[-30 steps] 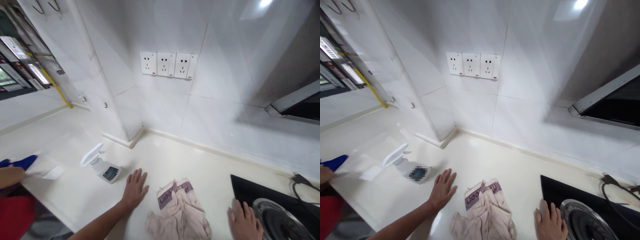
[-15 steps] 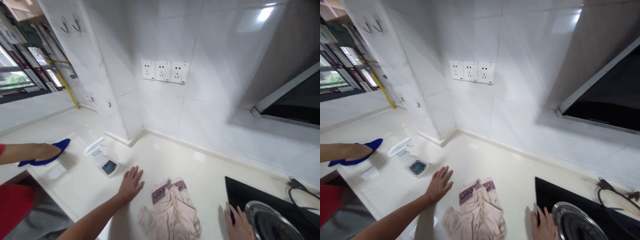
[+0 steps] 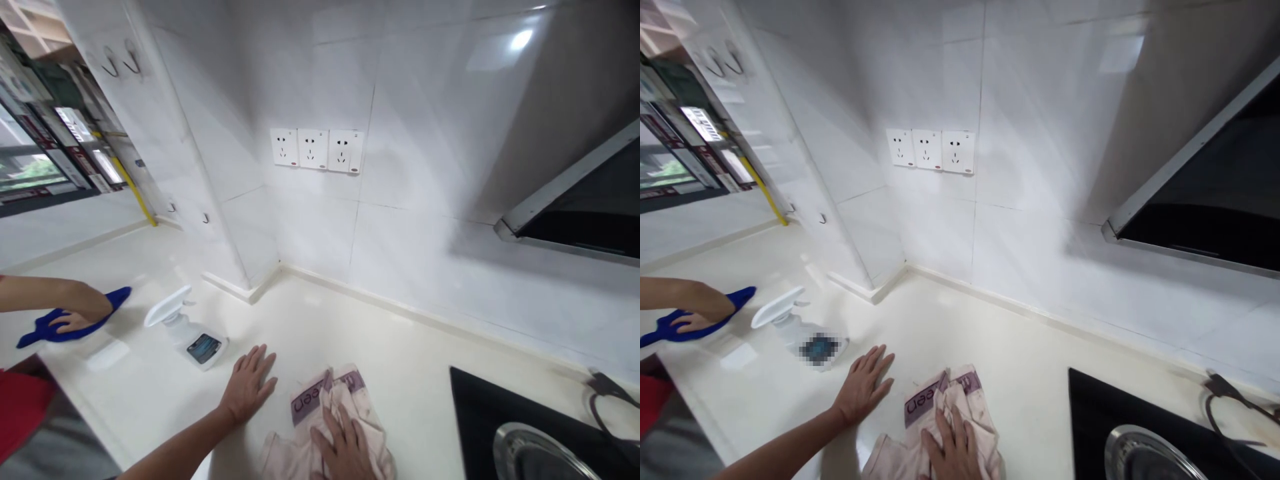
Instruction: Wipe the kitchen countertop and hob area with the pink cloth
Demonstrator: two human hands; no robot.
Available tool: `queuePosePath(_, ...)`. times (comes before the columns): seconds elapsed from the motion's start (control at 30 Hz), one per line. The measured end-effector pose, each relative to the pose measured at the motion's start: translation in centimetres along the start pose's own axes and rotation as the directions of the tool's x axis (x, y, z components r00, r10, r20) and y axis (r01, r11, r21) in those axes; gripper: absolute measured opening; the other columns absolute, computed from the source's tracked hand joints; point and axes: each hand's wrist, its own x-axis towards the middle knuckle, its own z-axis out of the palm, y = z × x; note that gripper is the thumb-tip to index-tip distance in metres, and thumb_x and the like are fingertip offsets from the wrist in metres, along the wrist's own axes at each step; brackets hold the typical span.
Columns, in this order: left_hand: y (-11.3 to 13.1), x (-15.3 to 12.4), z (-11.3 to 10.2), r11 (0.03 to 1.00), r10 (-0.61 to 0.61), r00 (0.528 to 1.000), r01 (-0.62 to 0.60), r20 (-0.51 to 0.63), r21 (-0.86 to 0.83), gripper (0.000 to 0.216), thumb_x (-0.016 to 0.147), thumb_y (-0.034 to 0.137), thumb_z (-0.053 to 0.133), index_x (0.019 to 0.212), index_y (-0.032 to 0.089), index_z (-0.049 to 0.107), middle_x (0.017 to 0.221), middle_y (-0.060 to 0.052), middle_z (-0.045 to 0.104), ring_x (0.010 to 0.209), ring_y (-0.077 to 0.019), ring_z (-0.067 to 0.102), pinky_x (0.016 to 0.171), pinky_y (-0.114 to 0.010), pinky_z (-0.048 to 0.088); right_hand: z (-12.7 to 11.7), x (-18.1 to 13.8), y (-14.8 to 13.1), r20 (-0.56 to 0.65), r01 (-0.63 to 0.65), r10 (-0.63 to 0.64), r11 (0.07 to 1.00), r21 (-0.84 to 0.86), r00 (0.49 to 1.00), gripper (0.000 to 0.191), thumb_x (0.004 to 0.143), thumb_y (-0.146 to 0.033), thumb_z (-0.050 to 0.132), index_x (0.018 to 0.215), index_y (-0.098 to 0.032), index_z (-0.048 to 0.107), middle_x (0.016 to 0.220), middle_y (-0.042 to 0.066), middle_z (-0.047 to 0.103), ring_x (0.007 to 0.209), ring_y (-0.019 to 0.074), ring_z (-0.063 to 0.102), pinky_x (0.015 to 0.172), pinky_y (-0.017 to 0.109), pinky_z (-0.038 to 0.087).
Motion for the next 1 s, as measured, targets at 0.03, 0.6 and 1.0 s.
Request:
queuePosePath(0.03,0.0,0.0,0.0,1.0,0.003,1.0,-0.003,-0.003,0.003,0.055,0.098,0.053,0.054,0.147,0.029,0.057,0.157,-0.012,0.048,0.144,-0.0341,0.044,0.111,-0.05,0.038,-0.8,0.3,0.5,0.001,0.018,-0.018,1.0,-0.004,1.0,0.073,0.09,-0.053,0.062,0.156,-0.05,0.032,0.17,-0.002,0.017,0.154,0.0419,0.025,0.117,0.065,0.033)
queuePosePath(0.6,0.1,0.1,-0.4,1.0,-0.01,1.0,0.01,0.014,-0.008,0.055,0.098,0.055,0.051,0.147,0.029,0.057,0.158,-0.01,0.048,0.145,-0.0332,0.043,0.113,-0.048,0.036,-10.9,2.1,14.6,-0.523,-0.591,0.441,0.791,-0.159,0.73,0.045,0.096,-0.046,0.064,0.131,-0.02,0.059,0.132,0.009,0.061,0.113,0.0228,0.063,0.095,0.046,0.056)
queuePosePath(1.0,-0.1,0.6,0.0,1.0,-0.005,1.0,0.005,0.021,-0.014,0.056,0.098,0.054,0.049,0.145,0.026,0.059,0.157,-0.013,0.049,0.144,-0.0349,0.044,0.111,-0.05,0.037,-1.5,-13.4,7.9,-0.544,-0.586,0.472,0.809,-0.046,0.694,0.035,0.088,-0.051,0.06,0.109,-0.028,0.075,0.126,0.011,0.07,0.127,0.0384,0.059,0.1,0.056,0.049)
